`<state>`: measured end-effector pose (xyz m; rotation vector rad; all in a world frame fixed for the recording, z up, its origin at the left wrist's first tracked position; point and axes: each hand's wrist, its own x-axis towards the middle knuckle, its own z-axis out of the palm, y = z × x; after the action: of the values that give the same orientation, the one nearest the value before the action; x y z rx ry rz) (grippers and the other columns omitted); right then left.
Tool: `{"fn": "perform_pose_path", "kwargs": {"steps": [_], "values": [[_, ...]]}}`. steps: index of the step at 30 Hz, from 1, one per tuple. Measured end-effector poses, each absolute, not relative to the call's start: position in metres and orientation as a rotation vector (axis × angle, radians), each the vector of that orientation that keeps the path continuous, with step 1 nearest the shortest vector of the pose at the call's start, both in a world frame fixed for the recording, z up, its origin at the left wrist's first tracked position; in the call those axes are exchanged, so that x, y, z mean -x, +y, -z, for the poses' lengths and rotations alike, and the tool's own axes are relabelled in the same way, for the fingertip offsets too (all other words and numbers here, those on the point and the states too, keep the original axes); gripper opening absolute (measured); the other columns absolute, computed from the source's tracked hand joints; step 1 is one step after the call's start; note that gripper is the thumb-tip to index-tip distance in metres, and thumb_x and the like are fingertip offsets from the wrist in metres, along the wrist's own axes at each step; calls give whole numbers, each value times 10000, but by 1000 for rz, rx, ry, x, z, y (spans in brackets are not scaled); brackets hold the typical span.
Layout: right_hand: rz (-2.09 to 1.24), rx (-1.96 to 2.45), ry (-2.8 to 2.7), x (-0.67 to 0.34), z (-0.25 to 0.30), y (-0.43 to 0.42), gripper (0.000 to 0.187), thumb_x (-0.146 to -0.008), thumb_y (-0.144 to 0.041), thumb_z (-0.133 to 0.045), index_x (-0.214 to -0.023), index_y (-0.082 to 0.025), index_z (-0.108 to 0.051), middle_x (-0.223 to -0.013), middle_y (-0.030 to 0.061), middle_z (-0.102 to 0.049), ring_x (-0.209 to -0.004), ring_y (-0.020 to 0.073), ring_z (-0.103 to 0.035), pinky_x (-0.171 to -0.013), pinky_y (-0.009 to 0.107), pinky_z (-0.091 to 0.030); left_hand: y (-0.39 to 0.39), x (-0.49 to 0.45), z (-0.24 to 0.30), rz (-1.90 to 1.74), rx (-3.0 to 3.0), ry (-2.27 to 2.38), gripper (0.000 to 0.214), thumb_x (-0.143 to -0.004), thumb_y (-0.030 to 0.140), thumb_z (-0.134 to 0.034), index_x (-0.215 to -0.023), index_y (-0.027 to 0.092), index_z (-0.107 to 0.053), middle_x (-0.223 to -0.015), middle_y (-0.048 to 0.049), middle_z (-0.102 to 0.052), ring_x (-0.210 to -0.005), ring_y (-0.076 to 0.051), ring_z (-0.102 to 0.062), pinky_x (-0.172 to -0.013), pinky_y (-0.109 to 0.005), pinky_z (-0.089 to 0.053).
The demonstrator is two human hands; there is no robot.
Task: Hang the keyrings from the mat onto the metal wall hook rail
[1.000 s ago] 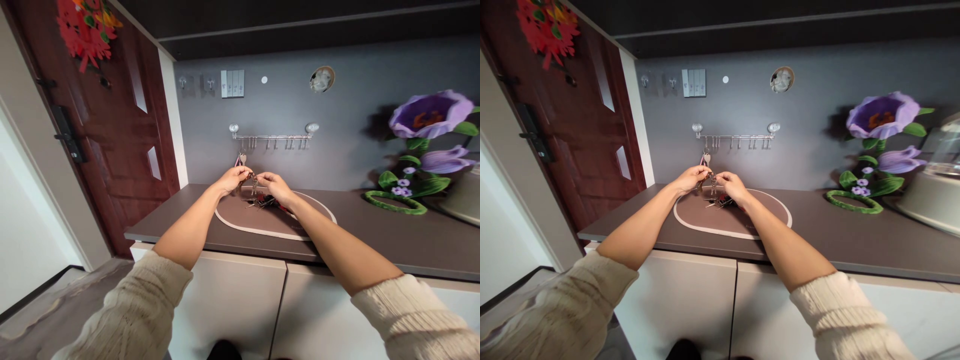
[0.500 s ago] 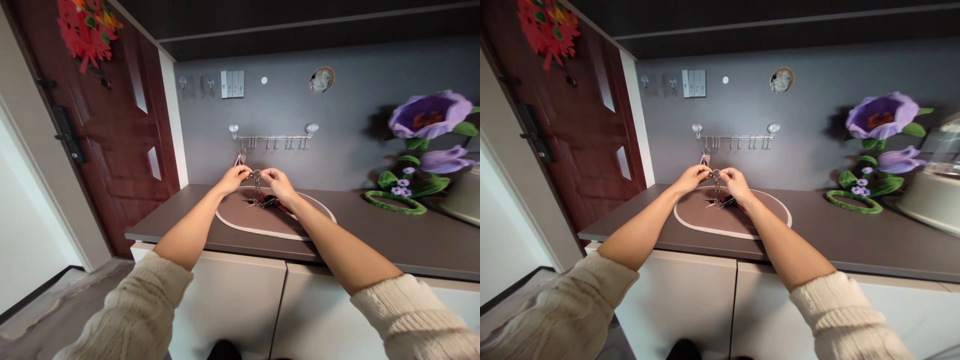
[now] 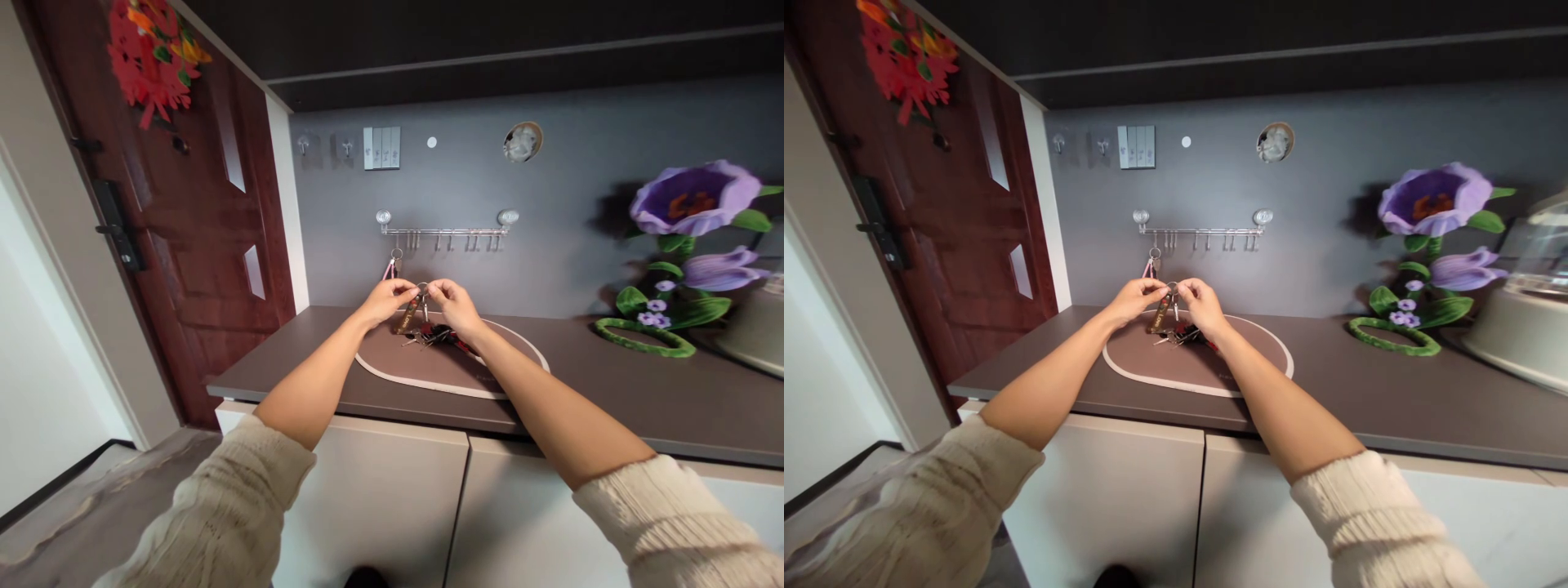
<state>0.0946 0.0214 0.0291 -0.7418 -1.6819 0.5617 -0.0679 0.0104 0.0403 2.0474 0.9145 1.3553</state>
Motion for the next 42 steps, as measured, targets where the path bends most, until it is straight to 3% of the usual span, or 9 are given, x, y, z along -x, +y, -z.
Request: {"fn": "perform_pose_path", "kwargs": {"steps": [10, 18, 25, 29, 34, 38, 42], "values": [[-752, 721, -1608, -93, -30, 17, 356, -651, -477, -602, -788, -151, -560, -743, 16, -583, -681, 116, -528, -660, 261, -443, 17, 61, -37, -1492, -1889, 851, 243, -698, 353, -580, -773, 123, -605, -696, -17, -617, -664, -116, -546, -718, -265, -417], [-673, 760, -1547, -86, -36, 17, 345, -627, -486, -621, -738, -161, -591, -707, 17, -591, -664, 120, -505, -677, 269, -423, 18, 60, -38, -1564, -1835, 816, 243, -703, 353, -574, -785, 129, -619, -738, -39, -636, -695, -126, -559, -720, -264, -430], [-808, 718, -1462, -72, -52, 29, 349, -583, -485, -638, -685, -167, -539, -642, -10, -558, -575, 96, -499, -593, 243, -416, 22, 62, -39, -1730, -1619, 848, 228, -726, 340, -539, -803, 137, -606, -743, -39, -635, -697, -123, -557, -709, -255, -420], [-851, 749, -1408, -63, -64, 43, 300, -634, -444, -612, -714, -166, -532, -608, -4, -579, -494, 92, -491, -501, 229, -405, 27, 68, -40, -1855, -1442, 1064, 257, -757, 367, -475, -718, 136, -580, -699, -29, -609, -648, -108, -519, -651, -233, -401], [-961, 756, -1263, -46, -84, 60, 101, -754, -221, -523, -683, -150, -531, -519, -14, -551, -452, 77, -507, -478, 202, -438, 35, 71, -38, -1932, -1304, 1138, 270, -761, 362, -434, -691, 139, -569, -672, -23, -600, -597, -97, -500, -596, -221, -383], [-1011, 797, -1092, -33, -95, 73, 137, -787, -86, -452, -680, -139, -519, -490, -21, -551, -426, 69, -520, -479, 200, -477, 38, 70, -37, -2011, -1257, 1098, 254, -741, 341, -450, -655, 137, -574, -609, -16, -578, -558, -97, -494, -572, -222, -373], [-1069, 819, -975, -25, -99, 84, 156, -817, -97, -440, -679, -145, -496, -476, -26, -548, -397, 64, -508, -435, 186, -476, 36, 69, -37, -2023, -1225, 1090, 239, -739, 320, -453, -629, 142, -568, -587, -10, -569, -534, -95, -494, -559, -219, -366]]}}
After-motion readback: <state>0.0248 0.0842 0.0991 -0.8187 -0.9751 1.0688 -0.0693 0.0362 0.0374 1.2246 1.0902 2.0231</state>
